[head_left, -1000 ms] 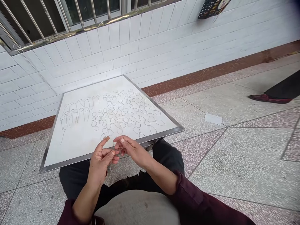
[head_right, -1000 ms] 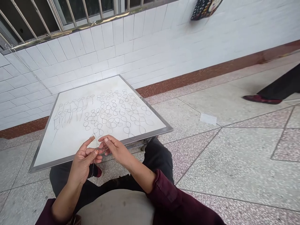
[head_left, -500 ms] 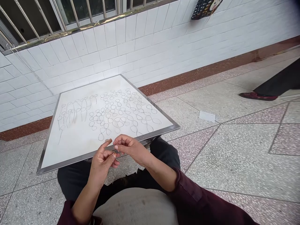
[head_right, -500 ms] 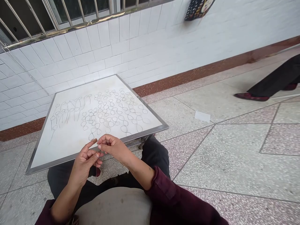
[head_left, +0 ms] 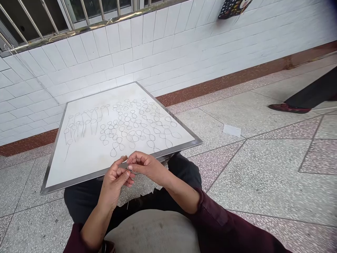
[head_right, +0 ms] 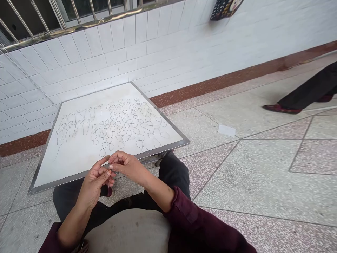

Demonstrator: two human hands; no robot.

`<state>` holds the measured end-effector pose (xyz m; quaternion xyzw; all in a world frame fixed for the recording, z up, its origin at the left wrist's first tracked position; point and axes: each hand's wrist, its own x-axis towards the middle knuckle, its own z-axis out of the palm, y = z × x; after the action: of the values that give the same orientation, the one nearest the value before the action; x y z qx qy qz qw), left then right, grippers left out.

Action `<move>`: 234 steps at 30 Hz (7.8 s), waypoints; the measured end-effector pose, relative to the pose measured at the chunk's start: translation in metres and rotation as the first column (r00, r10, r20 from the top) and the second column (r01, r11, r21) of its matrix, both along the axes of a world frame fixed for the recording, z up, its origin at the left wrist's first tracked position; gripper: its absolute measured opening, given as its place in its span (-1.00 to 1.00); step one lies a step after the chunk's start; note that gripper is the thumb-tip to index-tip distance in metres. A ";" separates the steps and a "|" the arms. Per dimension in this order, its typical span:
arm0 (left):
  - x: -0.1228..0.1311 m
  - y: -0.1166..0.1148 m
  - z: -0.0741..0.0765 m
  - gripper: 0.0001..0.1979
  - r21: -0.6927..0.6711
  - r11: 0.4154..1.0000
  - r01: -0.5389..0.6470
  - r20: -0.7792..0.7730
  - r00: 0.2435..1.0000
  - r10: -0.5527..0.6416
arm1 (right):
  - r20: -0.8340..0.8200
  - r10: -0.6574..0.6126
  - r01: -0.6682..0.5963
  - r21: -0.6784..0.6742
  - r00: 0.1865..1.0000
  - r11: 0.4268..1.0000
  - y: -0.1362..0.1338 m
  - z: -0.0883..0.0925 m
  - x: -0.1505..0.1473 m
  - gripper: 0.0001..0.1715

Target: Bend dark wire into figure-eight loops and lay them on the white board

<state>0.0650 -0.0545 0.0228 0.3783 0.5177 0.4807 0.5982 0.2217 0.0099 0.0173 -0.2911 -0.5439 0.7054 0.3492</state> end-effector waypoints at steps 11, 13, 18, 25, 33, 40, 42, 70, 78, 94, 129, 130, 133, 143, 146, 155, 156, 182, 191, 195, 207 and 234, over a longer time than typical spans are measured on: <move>0.004 0.000 -0.007 -0.40 0.169 0.985 -0.036 0.062 0.998 0.026 | -0.063 -0.044 0.043 -0.020 0.997 0.999 -0.004 -0.001 -0.003 -0.79; 0.004 -0.001 -0.006 -0.42 0.201 0.979 -0.033 0.042 0.999 0.025 | -0.101 -0.060 0.054 -0.056 0.993 0.997 -0.005 0.001 -0.005 -0.78; 0.002 -0.004 -0.007 -0.41 0.183 0.983 -0.008 0.008 1.000 0.007 | -0.108 -0.134 0.128 -0.063 0.985 0.990 -0.006 0.003 -0.005 -0.80; -0.002 -0.009 -0.009 -0.39 0.138 0.990 0.008 -0.022 1.000 -0.005 | -0.095 -0.227 0.224 -0.043 0.969 0.974 0.000 0.000 -0.002 -0.82; -0.013 -0.021 -0.028 -0.40 0.036 0.993 0.110 -0.054 0.993 -0.107 | -0.052 -0.315 0.316 0.020 0.948 0.948 0.015 -0.002 0.012 -0.80; -0.030 -0.012 -0.024 -0.37 0.043 0.999 0.029 -0.166 0.986 -0.022 | 0.027 -0.231 0.225 0.142 0.973 0.964 0.011 -0.004 0.007 -0.75; -0.022 -0.006 -0.016 -0.39 0.082 0.997 -0.012 -0.101 0.995 0.020 | 0.046 -0.150 0.141 0.159 0.988 0.977 0.004 -0.006 0.000 -0.73; -0.011 0.006 0.001 -0.50 0.146 0.973 -0.180 -0.026 0.982 0.186 | 0.223 -0.243 0.134 0.414 0.944 0.900 -0.001 0.002 -0.005 -0.62; -0.007 0.015 -0.002 -0.46 0.149 0.892 -0.427 0.136 0.902 0.409 | 0.343 -0.198 0.082 0.323 0.918 0.943 -0.014 -0.003 -0.021 -0.79; -0.004 0.018 -0.008 -0.50 0.079 0.862 -0.500 0.207 0.854 0.477 | 0.287 -0.438 0.112 0.718 0.852 0.687 -0.020 -0.026 -0.034 -0.72; -0.010 0.015 -0.004 -0.45 0.214 0.844 -0.492 0.185 0.869 0.460 | 0.135 -0.468 0.267 0.672 0.873 0.691 -0.024 -0.022 -0.038 -0.76; -0.010 0.014 -0.005 -0.46 0.218 0.855 -0.470 0.175 0.881 0.440 | 0.139 -0.469 0.265 0.672 0.872 0.692 -0.024 -0.021 -0.037 -0.76; -0.011 0.011 -0.008 -0.48 0.226 0.874 -0.430 0.129 0.903 0.411 | 0.137 -0.465 0.265 0.668 0.874 0.695 -0.024 -0.021 -0.036 -0.75; -0.006 0.007 -0.013 -0.51 0.254 0.844 -0.473 0.126 0.881 0.456 | 0.119 -0.438 0.254 0.668 0.891 0.699 -0.023 -0.024 -0.035 -0.74; -0.004 0.008 -0.013 -0.50 0.262 0.826 -0.499 0.150 0.867 0.476 | 0.097 -0.434 0.256 0.686 0.895 0.681 -0.022 -0.023 -0.036 -0.74; -0.008 0.007 -0.008 -0.40 0.239 0.832 -0.500 0.182 0.865 0.468 | 0.134 -0.378 0.207 0.649 0.916 0.732 -0.025 -0.023 -0.036 -0.78; -0.008 0.008 -0.007 -0.38 0.233 0.836 -0.497 0.201 0.865 0.459 | 0.140 -0.373 0.208 0.629 0.917 0.749 -0.025 -0.022 -0.037 -0.80; 0.000 0.008 -0.010 -0.49 0.268 0.799 -0.538 0.155 0.843 0.516 | 0.226 -0.388 0.186 0.599 0.894 0.779 -0.023 -0.020 -0.040 -0.91; -0.001 0.008 -0.017 -0.59 0.284 0.812 -0.509 0.174 0.861 0.479 | 0.146 -0.213 0.156 0.329 0.966 0.932 -0.021 -0.015 -0.039 -0.91; -0.002 0.007 -0.017 -0.66 0.283 0.817 -0.503 0.183 0.864 0.469 | 0.078 -0.127 0.106 0.233 0.989 0.967 -0.019 -0.012 -0.036 -0.86; 0.000 0.003 -0.011 -0.66 0.285 0.811 -0.511 0.192 0.859 0.474 | 0.103 -0.106 0.077 0.247 0.989 0.966 -0.020 -0.013 -0.033 -0.83; -0.006 0.003 -0.006 -0.62 0.261 0.812 -0.521 0.069 0.849 0.523 | 0.149 -0.270 0.170 0.478 0.951 0.862 -0.024 -0.026 -0.039 -0.93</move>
<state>0.0591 -0.0514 0.0164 0.3010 0.5331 0.6909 0.3844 0.1824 -0.0142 -0.0092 -0.3336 -0.6921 0.4770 0.4270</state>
